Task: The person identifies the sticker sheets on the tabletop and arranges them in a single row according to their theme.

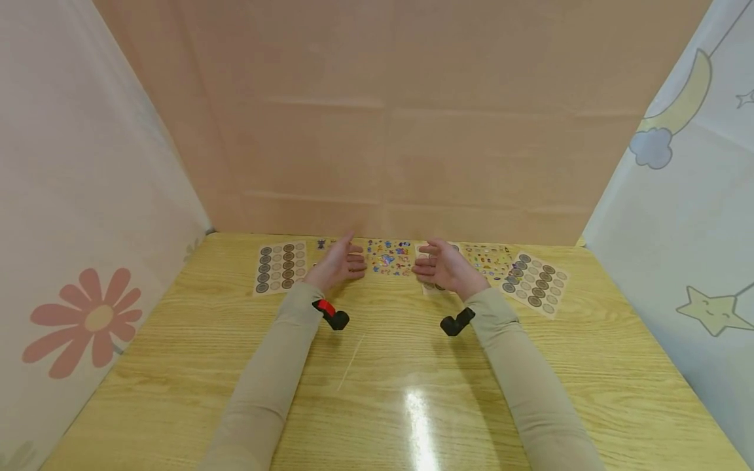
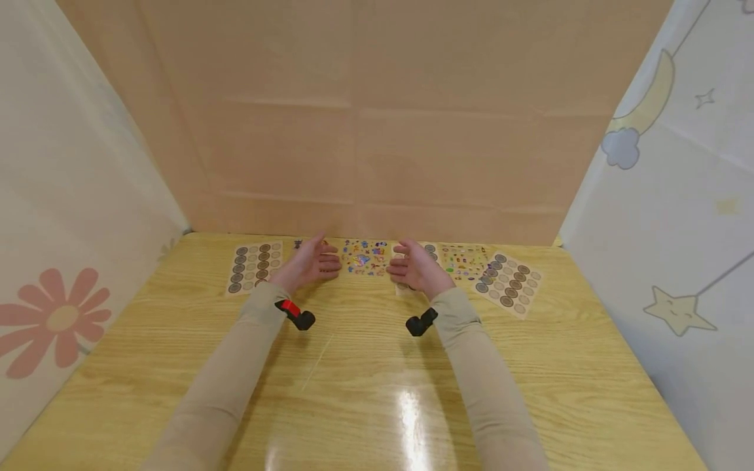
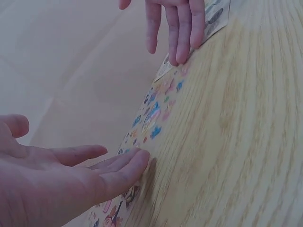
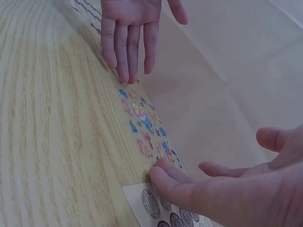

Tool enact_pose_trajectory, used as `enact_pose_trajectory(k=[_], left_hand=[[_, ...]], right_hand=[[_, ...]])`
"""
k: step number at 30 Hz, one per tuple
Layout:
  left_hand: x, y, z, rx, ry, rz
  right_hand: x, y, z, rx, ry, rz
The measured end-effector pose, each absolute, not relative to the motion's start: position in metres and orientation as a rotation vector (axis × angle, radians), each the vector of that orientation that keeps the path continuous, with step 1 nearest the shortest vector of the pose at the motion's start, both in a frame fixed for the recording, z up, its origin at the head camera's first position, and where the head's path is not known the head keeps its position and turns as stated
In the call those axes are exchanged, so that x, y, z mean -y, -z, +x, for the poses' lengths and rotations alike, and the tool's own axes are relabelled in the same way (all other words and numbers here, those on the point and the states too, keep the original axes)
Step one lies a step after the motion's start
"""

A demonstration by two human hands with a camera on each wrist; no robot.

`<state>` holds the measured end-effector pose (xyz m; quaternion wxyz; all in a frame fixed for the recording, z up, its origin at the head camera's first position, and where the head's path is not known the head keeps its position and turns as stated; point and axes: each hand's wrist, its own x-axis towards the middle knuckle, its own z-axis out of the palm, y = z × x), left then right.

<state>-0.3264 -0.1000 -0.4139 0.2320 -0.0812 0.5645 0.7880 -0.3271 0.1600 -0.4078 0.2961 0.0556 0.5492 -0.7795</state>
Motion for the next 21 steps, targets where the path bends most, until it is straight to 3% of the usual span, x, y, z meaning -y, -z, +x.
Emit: enact_pose_trajectory(k=[21], left_hand=[[0.0932, 0.4108, -0.3246, -1.674, -2.065, -0.217]], right_hand=[[-0.1593, 0.4077, -0.3306, -1.411, 2.105, 0.177]])
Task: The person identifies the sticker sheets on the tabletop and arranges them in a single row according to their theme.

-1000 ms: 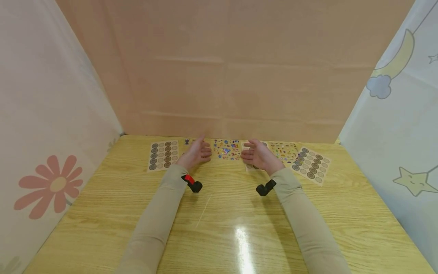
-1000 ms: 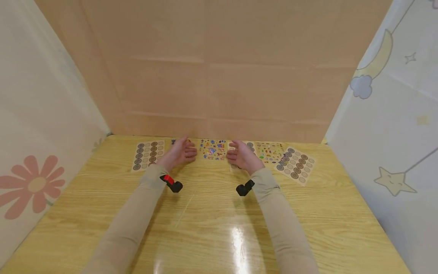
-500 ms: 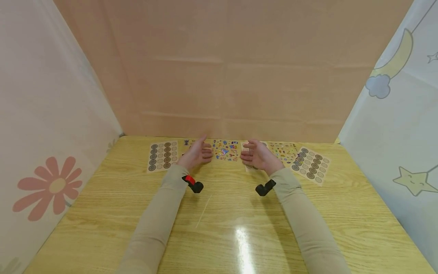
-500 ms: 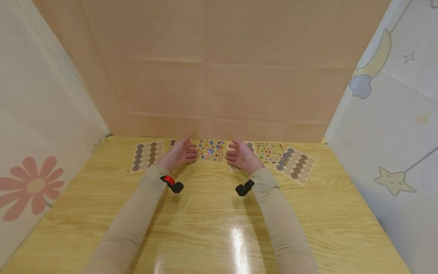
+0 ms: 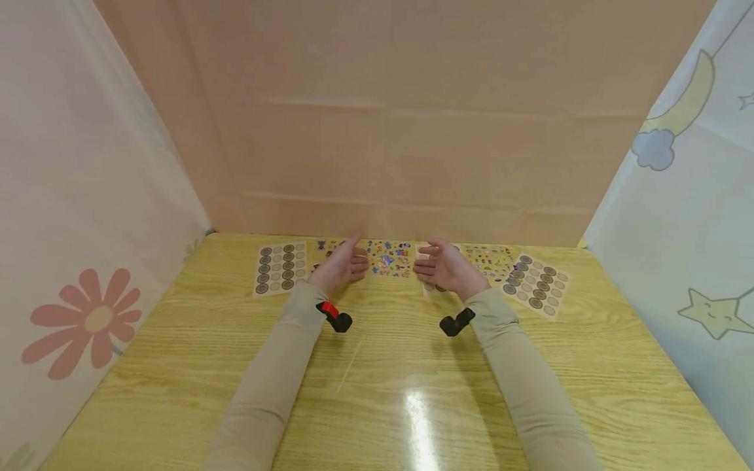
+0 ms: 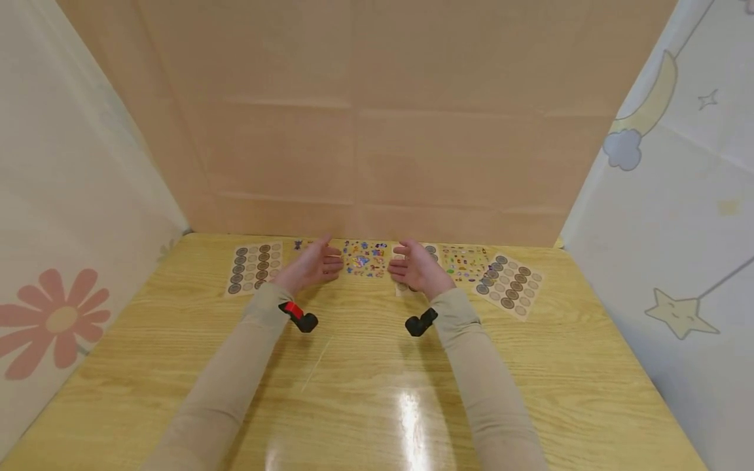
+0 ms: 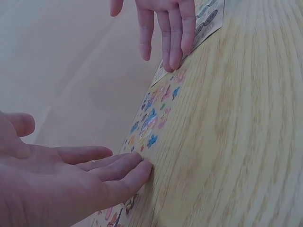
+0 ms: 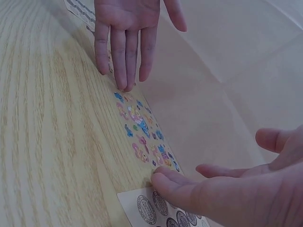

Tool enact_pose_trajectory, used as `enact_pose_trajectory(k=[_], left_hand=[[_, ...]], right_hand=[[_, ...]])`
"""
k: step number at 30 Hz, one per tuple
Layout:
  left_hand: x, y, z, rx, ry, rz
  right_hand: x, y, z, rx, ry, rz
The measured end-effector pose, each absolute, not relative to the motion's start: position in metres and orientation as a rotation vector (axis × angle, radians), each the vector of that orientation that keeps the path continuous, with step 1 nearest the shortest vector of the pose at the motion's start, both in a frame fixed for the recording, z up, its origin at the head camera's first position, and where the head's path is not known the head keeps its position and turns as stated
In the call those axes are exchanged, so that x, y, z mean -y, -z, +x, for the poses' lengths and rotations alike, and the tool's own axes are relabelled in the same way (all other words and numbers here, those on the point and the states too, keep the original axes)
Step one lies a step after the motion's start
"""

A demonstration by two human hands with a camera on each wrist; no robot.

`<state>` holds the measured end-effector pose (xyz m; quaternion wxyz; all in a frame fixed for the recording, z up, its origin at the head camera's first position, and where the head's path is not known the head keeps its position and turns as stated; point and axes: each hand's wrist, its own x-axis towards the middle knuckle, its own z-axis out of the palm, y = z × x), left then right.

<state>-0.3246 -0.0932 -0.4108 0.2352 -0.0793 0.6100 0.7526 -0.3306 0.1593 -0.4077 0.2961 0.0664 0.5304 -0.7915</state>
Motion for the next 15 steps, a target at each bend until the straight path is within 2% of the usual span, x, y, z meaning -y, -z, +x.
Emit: enact_pose_trajectory(k=[15], left_hand=[[0.0994, 0.4094, -0.3261, -1.7, -2.067, -0.224]], right_hand=[[-0.1592, 0.4054, -0.33, -1.389, 2.109, 0.188]])
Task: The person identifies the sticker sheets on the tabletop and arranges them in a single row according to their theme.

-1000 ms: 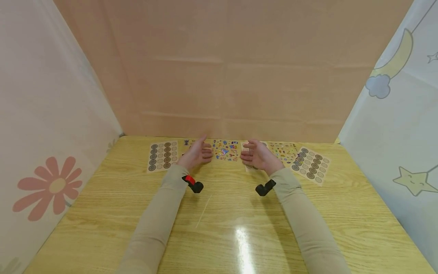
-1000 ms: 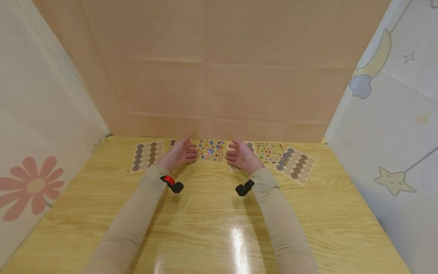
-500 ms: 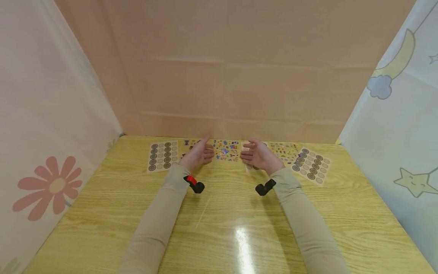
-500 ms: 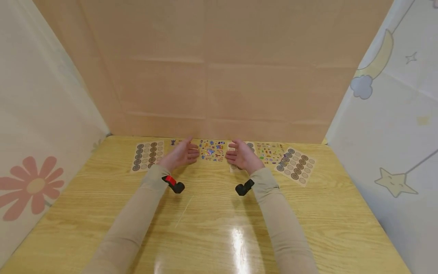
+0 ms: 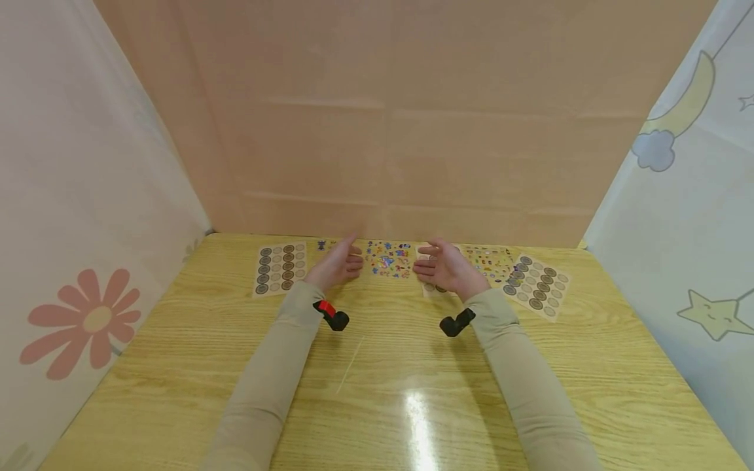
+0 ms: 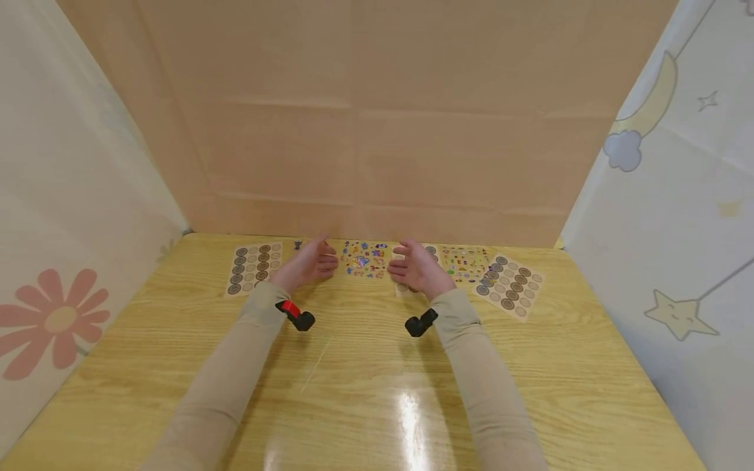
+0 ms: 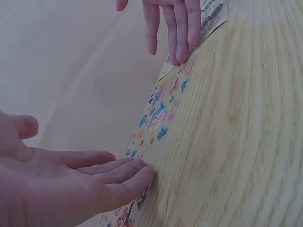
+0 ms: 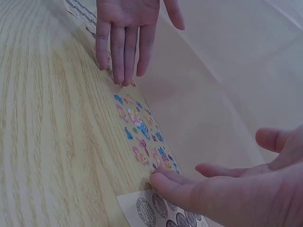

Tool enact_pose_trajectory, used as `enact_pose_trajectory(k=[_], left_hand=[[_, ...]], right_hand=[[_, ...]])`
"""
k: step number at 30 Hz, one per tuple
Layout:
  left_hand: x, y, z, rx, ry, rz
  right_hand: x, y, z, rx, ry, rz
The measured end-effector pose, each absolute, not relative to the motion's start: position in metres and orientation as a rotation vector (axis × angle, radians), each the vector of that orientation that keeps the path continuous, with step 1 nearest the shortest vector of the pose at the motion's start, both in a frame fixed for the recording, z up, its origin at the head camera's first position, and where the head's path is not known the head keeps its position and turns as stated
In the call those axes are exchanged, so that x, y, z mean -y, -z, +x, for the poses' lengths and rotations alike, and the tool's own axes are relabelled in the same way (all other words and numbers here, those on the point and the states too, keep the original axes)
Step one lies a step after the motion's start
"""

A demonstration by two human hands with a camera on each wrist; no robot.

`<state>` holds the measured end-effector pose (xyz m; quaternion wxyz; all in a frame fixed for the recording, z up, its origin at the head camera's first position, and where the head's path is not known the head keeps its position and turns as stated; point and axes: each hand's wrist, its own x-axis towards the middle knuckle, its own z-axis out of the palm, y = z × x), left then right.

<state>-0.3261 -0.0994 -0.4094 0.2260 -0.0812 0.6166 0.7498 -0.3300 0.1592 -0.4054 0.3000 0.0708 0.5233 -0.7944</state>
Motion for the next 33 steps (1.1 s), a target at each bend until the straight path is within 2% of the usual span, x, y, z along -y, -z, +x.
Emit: enact_pose_trajectory(k=[12, 33], left_hand=[[0.098, 0.41, -0.327, -1.679, -2.058, -0.25], [0.098, 0.409, -0.315, -1.675, -1.997, -0.139]], right_hand=[[-0.157, 0.405, -0.332, -1.365, 2.107, 0.204], [-0.15, 0.417, -0.335, -1.611, 2.092, 0.285]])
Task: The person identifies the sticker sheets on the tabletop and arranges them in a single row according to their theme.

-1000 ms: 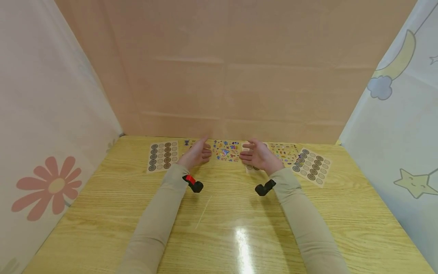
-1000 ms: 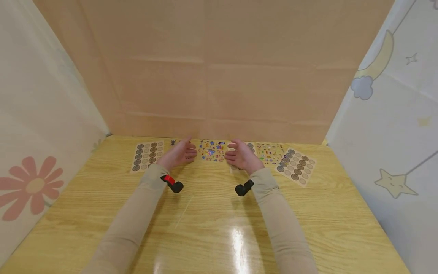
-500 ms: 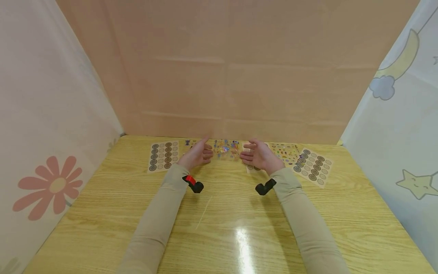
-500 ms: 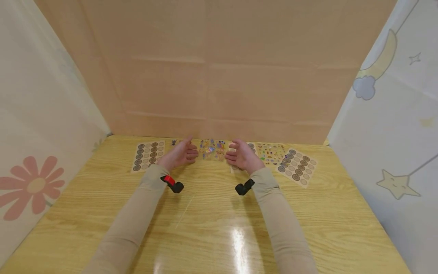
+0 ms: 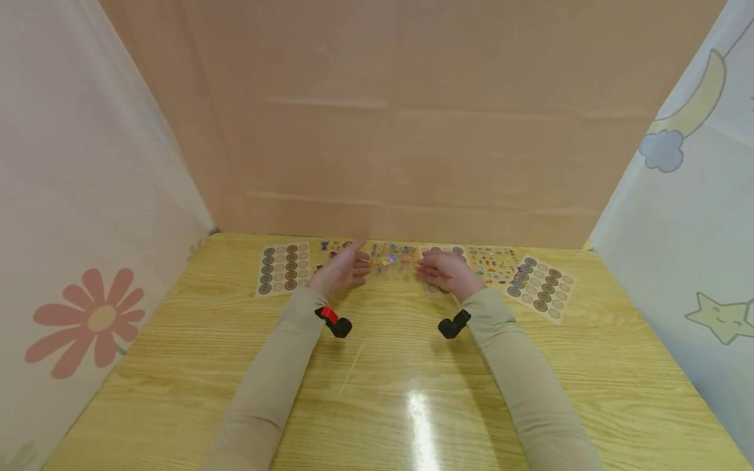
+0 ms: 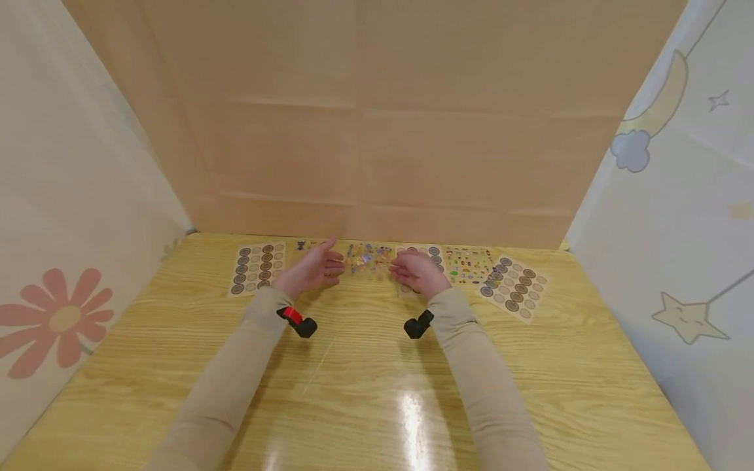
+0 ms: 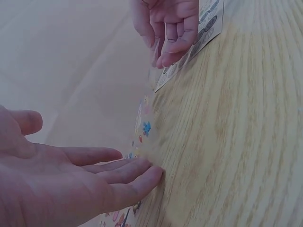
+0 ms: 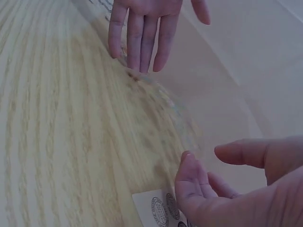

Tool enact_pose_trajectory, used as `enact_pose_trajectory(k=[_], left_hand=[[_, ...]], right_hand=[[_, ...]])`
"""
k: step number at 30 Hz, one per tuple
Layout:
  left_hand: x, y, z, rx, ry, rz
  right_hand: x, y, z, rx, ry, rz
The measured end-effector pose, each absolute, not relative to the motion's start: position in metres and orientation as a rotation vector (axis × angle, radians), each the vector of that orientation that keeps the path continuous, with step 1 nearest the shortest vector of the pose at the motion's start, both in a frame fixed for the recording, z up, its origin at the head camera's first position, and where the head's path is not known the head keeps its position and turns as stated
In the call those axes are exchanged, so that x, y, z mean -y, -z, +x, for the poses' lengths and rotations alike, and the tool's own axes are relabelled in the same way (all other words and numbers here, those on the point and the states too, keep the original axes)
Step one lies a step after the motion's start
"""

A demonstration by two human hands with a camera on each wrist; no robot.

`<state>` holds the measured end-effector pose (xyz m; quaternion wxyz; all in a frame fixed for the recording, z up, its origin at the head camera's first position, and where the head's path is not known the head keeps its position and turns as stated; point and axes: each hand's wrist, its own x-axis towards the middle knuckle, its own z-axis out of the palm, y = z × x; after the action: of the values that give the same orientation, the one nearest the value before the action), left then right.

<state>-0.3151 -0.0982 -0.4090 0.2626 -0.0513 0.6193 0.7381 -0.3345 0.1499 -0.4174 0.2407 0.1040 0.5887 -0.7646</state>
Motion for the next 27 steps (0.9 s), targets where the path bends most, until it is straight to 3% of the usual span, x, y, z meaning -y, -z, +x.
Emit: enact_pose_trajectory(k=[12, 27], left_hand=[[0.096, 0.41, -0.306, -1.692, -1.974, -0.113], [0.093, 0.414, -0.303, -1.69, -2.017, -0.184]], right_hand=[[-0.15, 0.414, -0.335, -1.625, 2.104, 0.353], [-0.14, 0.391, -0.316, -1.489, 2.146, 0.09]])
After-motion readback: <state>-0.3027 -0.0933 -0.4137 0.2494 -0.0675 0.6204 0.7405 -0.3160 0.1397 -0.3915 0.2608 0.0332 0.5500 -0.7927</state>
